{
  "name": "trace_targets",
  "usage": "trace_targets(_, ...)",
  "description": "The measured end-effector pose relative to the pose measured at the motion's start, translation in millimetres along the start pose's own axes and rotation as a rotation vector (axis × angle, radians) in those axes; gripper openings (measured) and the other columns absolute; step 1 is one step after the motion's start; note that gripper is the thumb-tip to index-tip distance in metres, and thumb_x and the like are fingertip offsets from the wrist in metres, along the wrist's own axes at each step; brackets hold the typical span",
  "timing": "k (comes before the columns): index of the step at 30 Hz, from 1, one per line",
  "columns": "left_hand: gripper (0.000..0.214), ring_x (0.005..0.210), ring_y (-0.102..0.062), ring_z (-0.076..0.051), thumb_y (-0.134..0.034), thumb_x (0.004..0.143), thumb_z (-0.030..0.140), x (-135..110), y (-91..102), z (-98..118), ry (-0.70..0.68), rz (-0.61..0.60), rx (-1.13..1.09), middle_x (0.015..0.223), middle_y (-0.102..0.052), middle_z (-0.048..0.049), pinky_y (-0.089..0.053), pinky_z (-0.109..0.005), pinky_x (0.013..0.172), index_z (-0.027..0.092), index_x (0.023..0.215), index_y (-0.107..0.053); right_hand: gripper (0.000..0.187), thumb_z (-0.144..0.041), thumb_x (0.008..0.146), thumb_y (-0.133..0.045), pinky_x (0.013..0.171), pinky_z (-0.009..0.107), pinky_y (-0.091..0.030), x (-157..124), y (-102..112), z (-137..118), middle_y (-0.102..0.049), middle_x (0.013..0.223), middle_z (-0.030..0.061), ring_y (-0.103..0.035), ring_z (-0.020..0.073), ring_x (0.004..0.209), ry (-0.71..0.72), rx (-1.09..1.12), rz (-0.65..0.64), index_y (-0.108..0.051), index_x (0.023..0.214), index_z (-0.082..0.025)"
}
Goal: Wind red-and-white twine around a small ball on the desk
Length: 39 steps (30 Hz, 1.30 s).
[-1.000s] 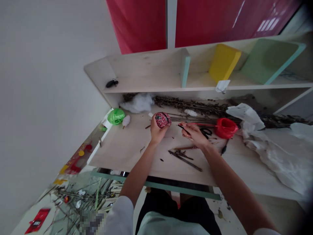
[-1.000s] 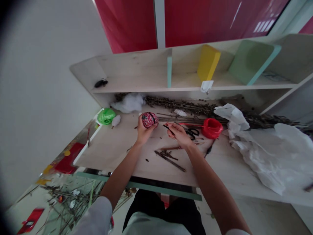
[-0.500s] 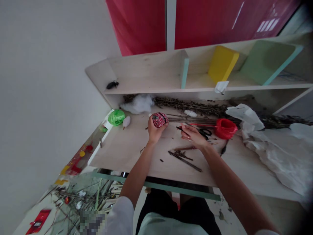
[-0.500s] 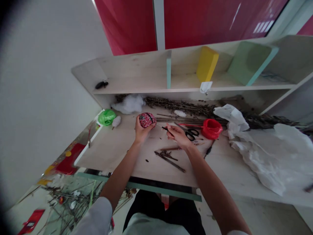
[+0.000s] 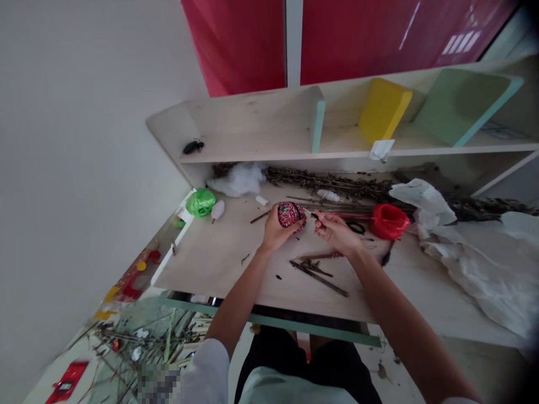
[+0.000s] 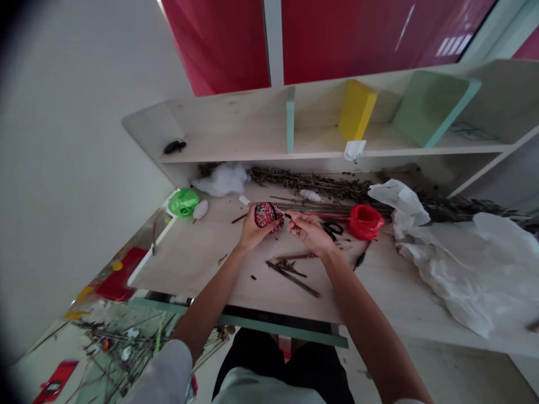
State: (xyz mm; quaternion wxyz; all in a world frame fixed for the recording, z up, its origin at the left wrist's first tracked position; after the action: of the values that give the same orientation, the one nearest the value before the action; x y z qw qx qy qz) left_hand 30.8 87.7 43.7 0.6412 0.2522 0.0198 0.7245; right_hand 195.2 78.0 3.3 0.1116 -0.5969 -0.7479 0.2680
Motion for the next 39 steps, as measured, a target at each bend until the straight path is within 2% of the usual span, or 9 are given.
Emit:
trace_targets(4,0.059,0.096,-0.061,-0.022,-0.079,0.063,0.049,0,-2.2,-2,0.006,-0.016,-0.005,0.102,-0.063,-0.0068,-0.047,-0.038,0.089,0.021,0.109,-0.053,0.034,-0.041,0.058,-0.084,0.058,0.026,-0.047,1,-1,2,-0.063,0.065,-0.0008,-0.053,0.0096,0.055,0.012,-0.052,-0.002,-0.071,0.083,-0.022)
trace_targets(10,0.059,0.110,-0.058,-0.024,-0.074,0.070,0.038,-5,-14.3,17,-0.185,-0.125,0.079,0.119,-0.060,-0.0077,-0.043,-0.041,0.099,0.025,0.123,-0.052,0.036,-0.045,0.056,-0.083,0.057,0.025,-0.045,2,-4,2,-0.061,0.063,-0.0018,-0.052,0.0094,0.055,0.045,-0.091,0.008,-0.069,0.079,-0.020)
trace_targets(14,0.057,0.109,-0.058,-0.025,-0.073,0.069,0.032,-8,-18.5,22,-0.252,-0.153,0.139,0.117,-0.060,-0.0094,-0.045,-0.042,0.098,0.023,0.122,-0.053,0.042,-0.046,0.056,-0.083,0.055,0.024,-0.043,3,-1,6,-0.061,0.063,-0.0025,-0.051,0.0090,0.054,0.042,-0.071,0.021,-0.069,0.086,-0.021)
trace_targets(20,0.040,0.119,-0.052,-0.024,-0.064,0.076,0.024,-13,-19.5,40,-0.392,-0.150,0.159,0.126,-0.056,-0.0083,-0.041,-0.043,0.104,0.026,0.116,-0.060,0.039,-0.054,0.061,-0.078,0.056,0.026,-0.042,4,-5,9,-0.060,0.063,-0.0001,-0.052,0.0109,0.056,0.044,-0.172,0.000,-0.065,0.072,-0.019)
trace_targets(24,0.021,0.119,-0.053,-0.024,-0.062,0.078,0.023,-14,-18.9,45,-0.408,-0.120,0.134,0.127,-0.056,-0.0079,-0.040,-0.044,0.104,0.025,0.099,-0.067,0.039,-0.054,0.061,-0.078,0.055,0.026,-0.040,3,-7,6,-0.058,0.062,-0.0010,-0.050,0.0110,0.056,0.085,-0.187,0.000,-0.066,0.077,-0.020)
trace_targets(27,0.014,0.117,-0.055,-0.023,-0.061,0.084,0.029,-14,-17.8,46,-0.416,-0.097,0.104,0.125,-0.058,-0.0091,-0.042,-0.043,0.103,0.023,0.094,-0.068,0.037,-0.050,0.061,-0.079,0.054,0.025,-0.039,3,-6,1,-0.056,0.061,-0.0023,-0.049,0.0103,0.056,0.123,-0.145,0.011,-0.067,0.081,-0.021)
trace_targets(33,0.019,0.115,-0.055,-0.021,-0.053,0.090,0.034,-14,-17.8,42,-0.380,-0.066,0.133,0.121,-0.060,-0.0082,-0.042,-0.043,0.102,0.024,0.089,-0.069,0.039,-0.049,0.054,-0.082,0.053,0.025,-0.037,3,-6,-2,-0.054,0.058,-0.0039,-0.047,0.0098,0.054,0.120,-0.110,0.059,-0.065,0.076,-0.022)
trace_targets(39,0.021,0.116,-0.055,-0.021,-0.050,0.092,0.034,-15,-18.1,40,-0.379,-0.028,0.127,0.119,-0.062,-0.0081,-0.041,-0.043,0.103,0.022,0.085,-0.066,0.036,-0.044,0.054,-0.084,0.059,0.026,-0.041,2,-3,0,-0.062,0.065,-0.0025,-0.053,0.0107,0.059,0.099,-0.059,0.084,-0.065,0.075,-0.022)
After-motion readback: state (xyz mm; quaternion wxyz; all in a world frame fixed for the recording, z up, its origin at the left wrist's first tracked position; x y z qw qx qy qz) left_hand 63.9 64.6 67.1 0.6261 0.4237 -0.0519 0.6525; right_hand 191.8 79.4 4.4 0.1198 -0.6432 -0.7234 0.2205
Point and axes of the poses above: each hand's wrist, its own x-axis towards the middle knuckle, its own y-axis out of the back of the hand, z = x × y, the point moved 10 cm from there along x, towards the middle knuckle
